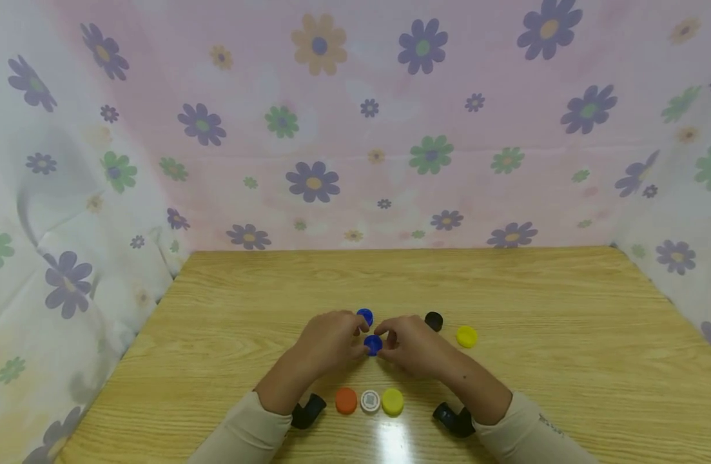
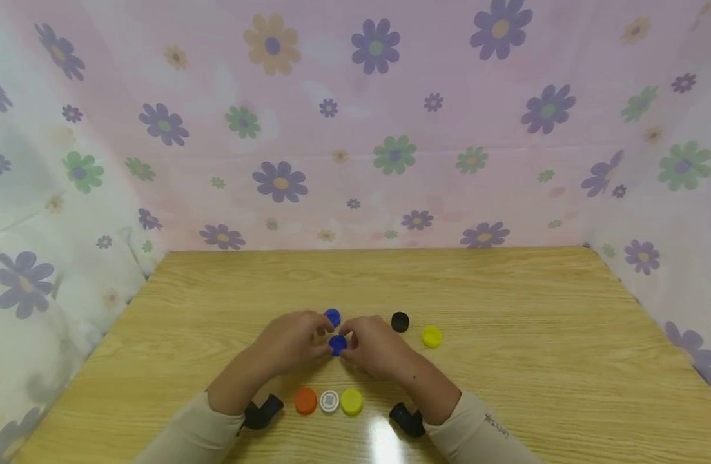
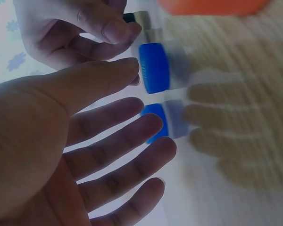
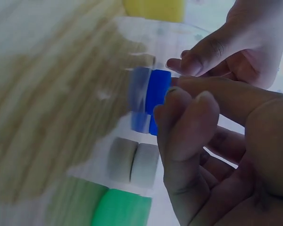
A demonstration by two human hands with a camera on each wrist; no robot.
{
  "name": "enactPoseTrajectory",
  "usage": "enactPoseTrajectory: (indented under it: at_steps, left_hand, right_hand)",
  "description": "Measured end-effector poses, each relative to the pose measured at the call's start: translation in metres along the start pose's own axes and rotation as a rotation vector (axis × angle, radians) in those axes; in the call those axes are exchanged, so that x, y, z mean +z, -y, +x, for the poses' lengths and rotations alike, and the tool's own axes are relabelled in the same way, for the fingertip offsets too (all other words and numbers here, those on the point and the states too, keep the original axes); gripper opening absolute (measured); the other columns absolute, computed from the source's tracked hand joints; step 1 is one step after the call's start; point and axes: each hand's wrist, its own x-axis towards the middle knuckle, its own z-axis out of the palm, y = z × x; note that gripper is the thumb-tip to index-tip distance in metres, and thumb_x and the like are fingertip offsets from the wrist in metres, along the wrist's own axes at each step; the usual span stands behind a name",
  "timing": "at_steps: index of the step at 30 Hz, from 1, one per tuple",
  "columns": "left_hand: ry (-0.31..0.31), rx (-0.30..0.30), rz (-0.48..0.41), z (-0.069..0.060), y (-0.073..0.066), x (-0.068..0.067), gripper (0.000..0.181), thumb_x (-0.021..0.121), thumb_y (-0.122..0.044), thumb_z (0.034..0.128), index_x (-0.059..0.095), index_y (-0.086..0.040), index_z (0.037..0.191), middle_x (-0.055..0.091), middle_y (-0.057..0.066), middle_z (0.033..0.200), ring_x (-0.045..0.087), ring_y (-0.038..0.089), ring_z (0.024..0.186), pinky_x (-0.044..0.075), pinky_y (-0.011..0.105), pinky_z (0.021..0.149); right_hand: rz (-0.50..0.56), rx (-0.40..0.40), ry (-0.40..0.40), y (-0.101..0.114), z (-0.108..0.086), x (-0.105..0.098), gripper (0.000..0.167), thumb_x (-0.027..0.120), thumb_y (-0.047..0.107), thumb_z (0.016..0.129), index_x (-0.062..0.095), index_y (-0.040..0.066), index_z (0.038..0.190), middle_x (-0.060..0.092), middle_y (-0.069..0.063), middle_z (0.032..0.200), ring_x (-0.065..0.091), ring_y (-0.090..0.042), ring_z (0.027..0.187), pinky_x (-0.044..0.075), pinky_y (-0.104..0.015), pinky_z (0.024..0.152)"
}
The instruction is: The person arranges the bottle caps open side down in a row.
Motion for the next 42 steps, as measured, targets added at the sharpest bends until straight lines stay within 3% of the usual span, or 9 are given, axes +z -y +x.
enactPoseTrajectory:
  at_steps: [5,18,23,32,42]
  left_hand:
    - [0.018,-0.024,-0.021,0.001,0.001,0.004,0.028,0.076,-0.029,0.0889,0.075,-0.011,0.109,0.07,0.0,0.093,0.059,0.009,0.076,0.05,0.025,0.069]
    - [0.017,-0.005,-0.025,0.001,0.004,0.01,0.024,0.078,-0.031,0.0871,0.077,-0.014,0.104,0.068,-0.002,0.091,0.058,0.011,0.079,0.047,0.024,0.067]
    - [0.023,-0.005,-0.022,0.001,0.005,0.012,0.023,0.078,-0.032,0.0874,0.077,-0.015,0.103,0.069,-0.002,0.093,0.058,0.01,0.08,0.047,0.024,0.069]
    - [0.018,-0.002,-0.018,0.001,0.004,0.012,0.023,0.078,-0.033,0.0875,0.077,-0.015,0.102,0.068,-0.002,0.092,0.057,0.01,0.079,0.047,0.024,0.068]
    - [0.045,0.008,-0.022,0.001,0.002,0.011,0.022,0.077,-0.033,0.0884,0.078,-0.016,0.102,0.07,-0.001,0.1,0.063,0.014,0.089,0.053,0.03,0.079]
  right_hand:
    - [-0.016,-0.011,-0.001,0.001,0.001,0.002,0.026,0.071,0.004,0.09,0.07,0.002,0.116,0.067,0.002,0.078,0.057,-0.011,0.062,0.048,-0.024,0.057]
    - [0.002,0.005,0.0,0.001,0.002,0.004,0.022,0.071,0.003,0.089,0.069,0.004,0.111,0.067,0.001,0.078,0.059,-0.011,0.061,0.049,-0.025,0.055]
    - [0.038,0.011,0.014,0.0,0.001,0.005,0.021,0.07,0.002,0.09,0.068,0.003,0.111,0.066,0.001,0.076,0.057,-0.012,0.054,0.048,-0.025,0.05]
    - [0.05,0.016,0.025,0.0,0.0,0.005,0.031,0.069,0.001,0.091,0.064,-0.004,0.122,0.067,0.0,0.075,0.057,-0.012,0.047,0.047,-0.024,0.046]
    - [0.025,-0.001,0.005,-0.001,-0.002,0.006,0.021,0.071,0.001,0.09,0.068,-0.001,0.111,0.065,0.0,0.073,0.056,-0.01,0.047,0.046,-0.023,0.046]
